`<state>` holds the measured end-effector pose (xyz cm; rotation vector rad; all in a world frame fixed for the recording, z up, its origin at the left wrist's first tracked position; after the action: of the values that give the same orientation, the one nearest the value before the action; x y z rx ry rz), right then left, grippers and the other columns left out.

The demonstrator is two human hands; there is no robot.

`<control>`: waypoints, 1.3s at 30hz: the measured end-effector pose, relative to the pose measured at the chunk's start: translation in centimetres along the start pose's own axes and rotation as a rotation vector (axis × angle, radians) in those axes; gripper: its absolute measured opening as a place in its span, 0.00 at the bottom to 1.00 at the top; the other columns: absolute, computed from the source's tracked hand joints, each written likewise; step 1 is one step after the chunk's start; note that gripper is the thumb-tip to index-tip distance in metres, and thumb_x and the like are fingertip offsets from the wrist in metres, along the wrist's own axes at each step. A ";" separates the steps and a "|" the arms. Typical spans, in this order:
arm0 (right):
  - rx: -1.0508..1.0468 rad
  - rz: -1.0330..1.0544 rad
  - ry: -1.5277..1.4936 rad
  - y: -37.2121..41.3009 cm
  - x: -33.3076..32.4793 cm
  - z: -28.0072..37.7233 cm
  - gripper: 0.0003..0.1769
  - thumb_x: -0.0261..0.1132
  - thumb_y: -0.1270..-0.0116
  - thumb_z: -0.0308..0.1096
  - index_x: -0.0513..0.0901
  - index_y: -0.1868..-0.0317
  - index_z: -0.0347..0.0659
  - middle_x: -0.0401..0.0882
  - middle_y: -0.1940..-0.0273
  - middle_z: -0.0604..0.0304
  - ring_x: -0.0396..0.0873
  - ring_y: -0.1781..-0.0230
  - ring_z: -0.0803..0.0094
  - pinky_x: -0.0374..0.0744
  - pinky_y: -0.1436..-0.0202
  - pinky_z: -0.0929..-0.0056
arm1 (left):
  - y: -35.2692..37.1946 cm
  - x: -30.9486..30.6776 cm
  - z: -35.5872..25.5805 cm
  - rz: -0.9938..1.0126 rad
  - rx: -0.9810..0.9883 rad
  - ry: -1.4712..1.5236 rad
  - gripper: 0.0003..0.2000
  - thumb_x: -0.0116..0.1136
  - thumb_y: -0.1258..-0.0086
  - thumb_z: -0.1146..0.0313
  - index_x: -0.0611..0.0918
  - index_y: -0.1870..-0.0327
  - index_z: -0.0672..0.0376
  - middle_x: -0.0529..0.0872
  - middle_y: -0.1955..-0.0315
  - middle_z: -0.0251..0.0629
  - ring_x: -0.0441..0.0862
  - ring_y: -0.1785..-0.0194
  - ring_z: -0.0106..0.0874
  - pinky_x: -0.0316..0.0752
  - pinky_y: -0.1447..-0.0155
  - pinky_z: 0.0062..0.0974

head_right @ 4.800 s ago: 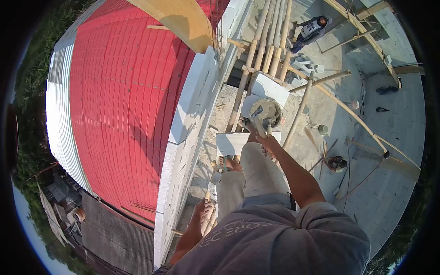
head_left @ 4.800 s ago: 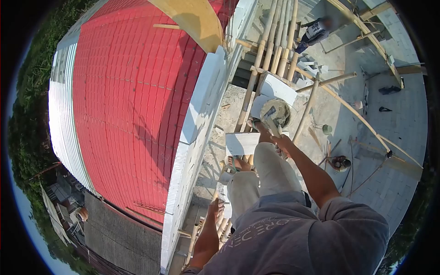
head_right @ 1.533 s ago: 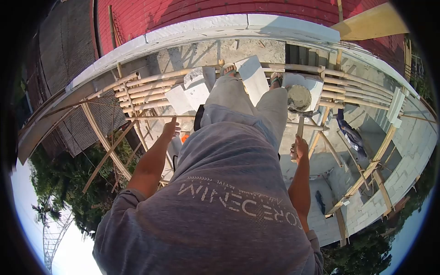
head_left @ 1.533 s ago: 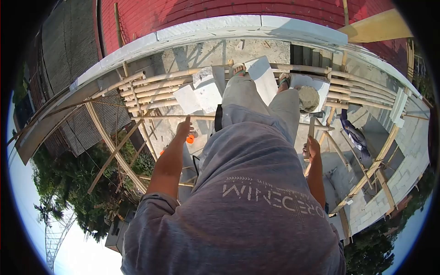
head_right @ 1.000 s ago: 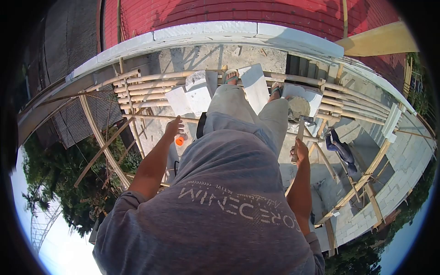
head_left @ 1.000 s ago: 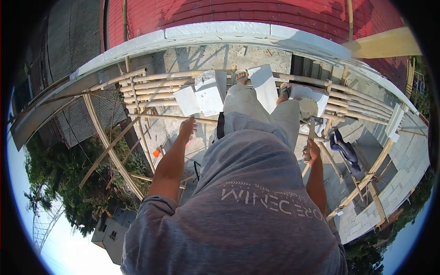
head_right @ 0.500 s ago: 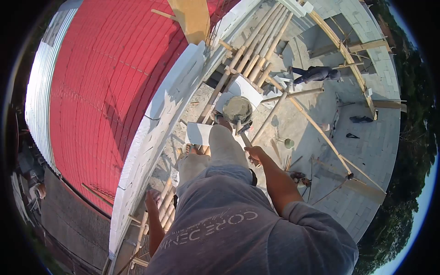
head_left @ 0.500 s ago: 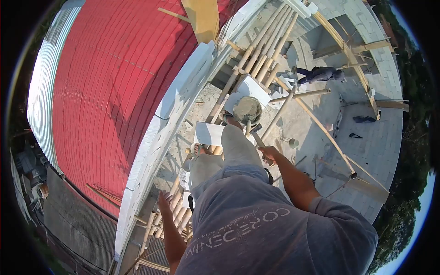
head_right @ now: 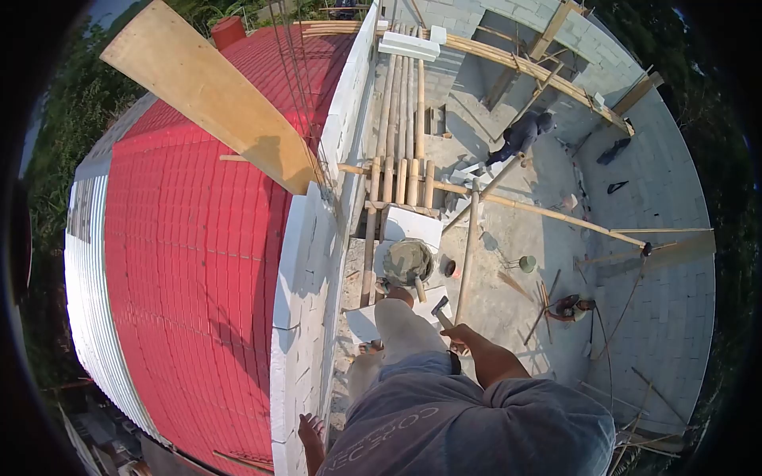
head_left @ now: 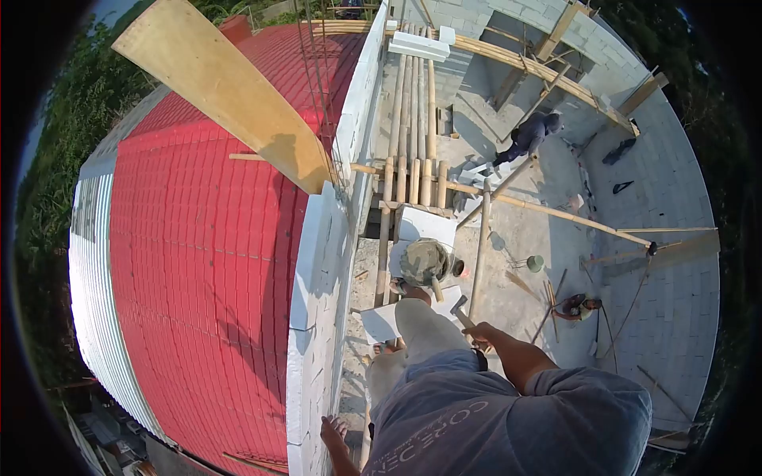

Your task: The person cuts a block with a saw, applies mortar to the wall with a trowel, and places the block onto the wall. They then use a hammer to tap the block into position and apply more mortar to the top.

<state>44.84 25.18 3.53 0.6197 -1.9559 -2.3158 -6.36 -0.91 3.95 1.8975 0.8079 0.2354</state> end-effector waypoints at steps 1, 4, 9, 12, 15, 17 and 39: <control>-0.021 0.007 -0.059 0.0 0.2 0.0 0.29 0.73 0.35 0.47 0.78 0.52 0.25 0.71 0.82 0.56 0.71 0.88 0.68 0.71 0.84 0.63 | -0.3 -0.4 0.2 0.004 -0.019 0.005 0.33 0.41 0.22 0.40 0.72 0.31 0.61 0.81 0.41 0.50 0.82 0.49 0.41 0.73 0.43 0.42; -0.032 -0.007 -0.023 -1.4 0.7 0.8 0.26 0.73 0.35 0.45 0.79 0.55 0.25 0.71 0.82 0.54 0.71 0.87 0.67 0.70 0.84 0.61 | -0.3 -0.9 0.1 0.002 -0.034 -0.004 0.35 0.41 0.22 0.39 0.70 0.30 0.63 0.80 0.40 0.50 0.82 0.48 0.42 0.72 0.42 0.42; -0.126 0.017 -0.017 -2.2 1.2 2.0 0.28 0.71 0.35 0.47 0.79 0.55 0.23 0.74 0.80 0.52 0.74 0.86 0.64 0.72 0.83 0.60 | -0.2 -1.6 -0.7 0.016 -0.026 -0.020 0.36 0.41 0.22 0.38 0.68 0.29 0.64 0.78 0.37 0.54 0.80 0.42 0.46 0.71 0.39 0.43; -0.162 0.032 -0.034 -1.5 1.8 2.3 0.30 0.70 0.36 0.51 0.80 0.59 0.24 0.75 0.81 0.51 0.76 0.86 0.61 0.73 0.84 0.57 | -0.6 -2.2 -0.9 0.045 -0.025 -0.018 0.36 0.41 0.22 0.38 0.66 0.28 0.63 0.77 0.37 0.53 0.80 0.46 0.43 0.72 0.44 0.41; -0.161 0.030 -0.156 -2.9 3.2 0.9 0.30 0.71 0.37 0.52 0.81 0.63 0.25 0.76 0.81 0.50 0.76 0.87 0.60 0.74 0.84 0.55 | -0.9 -3.6 -1.3 0.102 -0.002 -0.122 0.36 0.40 0.22 0.38 0.66 0.27 0.61 0.75 0.35 0.53 0.79 0.42 0.45 0.72 0.44 0.42; -0.203 0.013 -0.145 -3.3 4.1 0.1 0.30 0.71 0.37 0.52 0.82 0.63 0.24 0.77 0.80 0.50 0.77 0.86 0.61 0.74 0.83 0.55 | -1.4 -3.7 -2.1 0.075 -0.045 -0.123 0.36 0.39 0.22 0.37 0.66 0.28 0.60 0.77 0.37 0.51 0.80 0.41 0.46 0.73 0.44 0.42; -0.023 -0.006 -0.285 -0.5 6.2 -6.9 0.32 0.62 0.31 0.57 0.84 0.71 0.29 0.82 0.77 0.46 0.83 0.78 0.55 0.82 0.70 0.49 | -5.5 -1.3 -14.7 0.227 0.037 -0.524 0.36 0.39 0.22 0.36 0.68 0.28 0.60 0.79 0.38 0.51 0.81 0.41 0.46 0.73 0.39 0.42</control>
<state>41.52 17.05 0.57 0.3078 -2.0336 -2.5474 -16.99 10.53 6.27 1.9599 0.2464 -0.1400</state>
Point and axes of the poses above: each hand's wrist, its own y-axis away from the middle knuckle, its own x-axis out of the palm, z = x × y, the point moved 2 cm from there along -y, towards the middle knuckle
